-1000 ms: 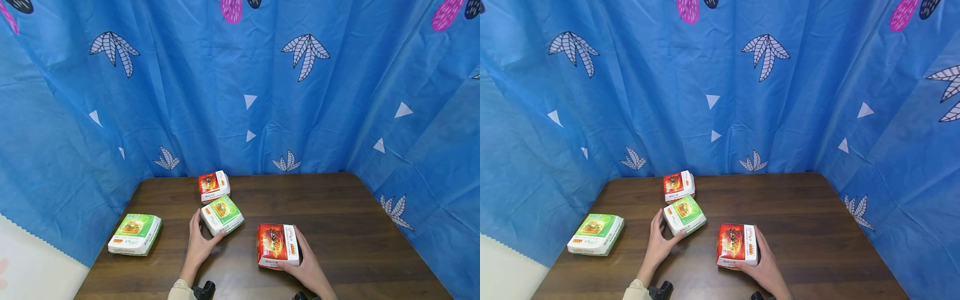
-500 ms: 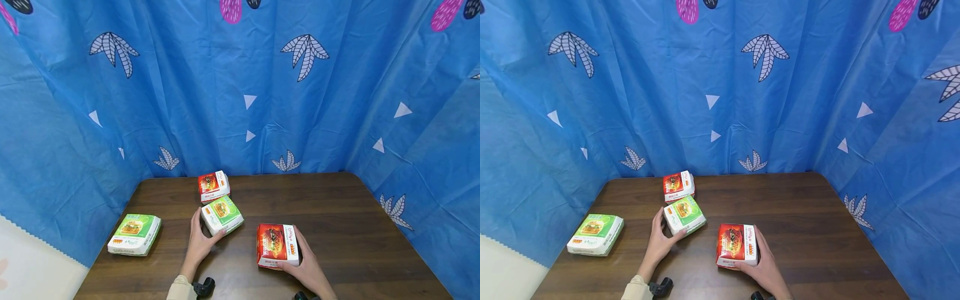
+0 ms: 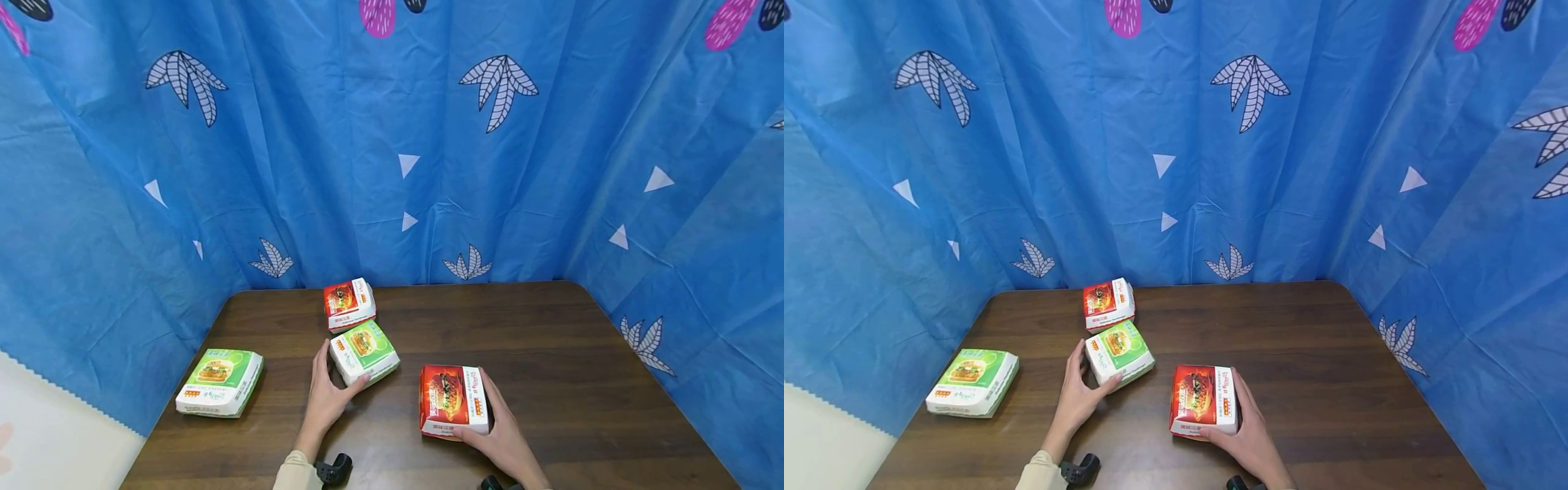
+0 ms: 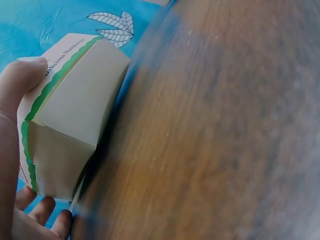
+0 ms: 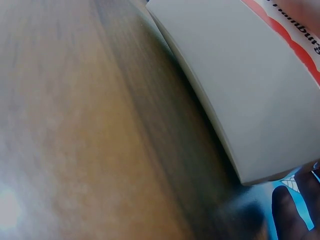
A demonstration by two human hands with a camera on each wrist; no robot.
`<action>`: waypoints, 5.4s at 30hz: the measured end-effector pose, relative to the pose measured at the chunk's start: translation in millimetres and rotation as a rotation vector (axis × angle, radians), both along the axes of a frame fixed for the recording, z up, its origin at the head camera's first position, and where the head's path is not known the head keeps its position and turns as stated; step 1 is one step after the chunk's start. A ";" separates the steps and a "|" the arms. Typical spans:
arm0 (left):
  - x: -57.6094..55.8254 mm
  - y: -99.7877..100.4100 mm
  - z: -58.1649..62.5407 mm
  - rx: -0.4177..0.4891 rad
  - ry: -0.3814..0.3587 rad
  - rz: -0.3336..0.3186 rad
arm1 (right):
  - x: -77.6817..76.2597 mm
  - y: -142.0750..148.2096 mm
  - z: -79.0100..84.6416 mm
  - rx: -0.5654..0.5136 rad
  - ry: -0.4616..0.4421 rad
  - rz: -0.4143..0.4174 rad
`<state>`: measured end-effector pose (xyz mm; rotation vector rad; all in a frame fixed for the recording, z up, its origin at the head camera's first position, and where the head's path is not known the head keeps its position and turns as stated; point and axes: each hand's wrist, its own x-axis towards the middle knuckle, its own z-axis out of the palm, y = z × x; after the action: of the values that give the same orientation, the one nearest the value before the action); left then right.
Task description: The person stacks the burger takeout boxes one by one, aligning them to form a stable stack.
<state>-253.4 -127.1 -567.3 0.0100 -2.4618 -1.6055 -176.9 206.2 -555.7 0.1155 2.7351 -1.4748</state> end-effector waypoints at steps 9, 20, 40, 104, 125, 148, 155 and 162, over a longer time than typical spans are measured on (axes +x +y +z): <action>0.0 0.2 -0.3 -0.003 0.029 0.008 | 0.2 0.3 1.2 -0.005 0.017 0.004; 5.9 1.2 -0.2 0.009 0.035 0.004 | 0.1 1.4 -5.0 0.001 0.046 0.009; 16.1 18.6 24.6 0.070 0.103 -0.041 | 1.5 1.9 -8.0 0.013 0.098 0.020; 48.8 77.2 41.9 0.138 0.106 -0.354 | 2.9 4.8 -13.1 -0.001 0.167 0.032; 47.9 89.5 42.7 0.122 0.116 -0.466 | 2.5 5.2 -14.6 -0.023 0.237 0.049; 41.0 99.9 44.1 0.090 0.119 -0.541 | 2.0 4.3 -12.8 -0.058 0.273 0.091; 40.2 101.3 45.7 0.089 0.122 -0.549 | 2.3 4.5 -11.5 -0.039 0.282 0.078; 40.2 101.6 43.0 0.075 0.150 -0.556 | 2.8 5.3 -14.3 -0.027 0.325 0.086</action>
<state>-213.2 -25.5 -524.3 -0.8167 -2.4102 -1.8099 -174.2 211.4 -570.0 -0.2622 2.9162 -1.6343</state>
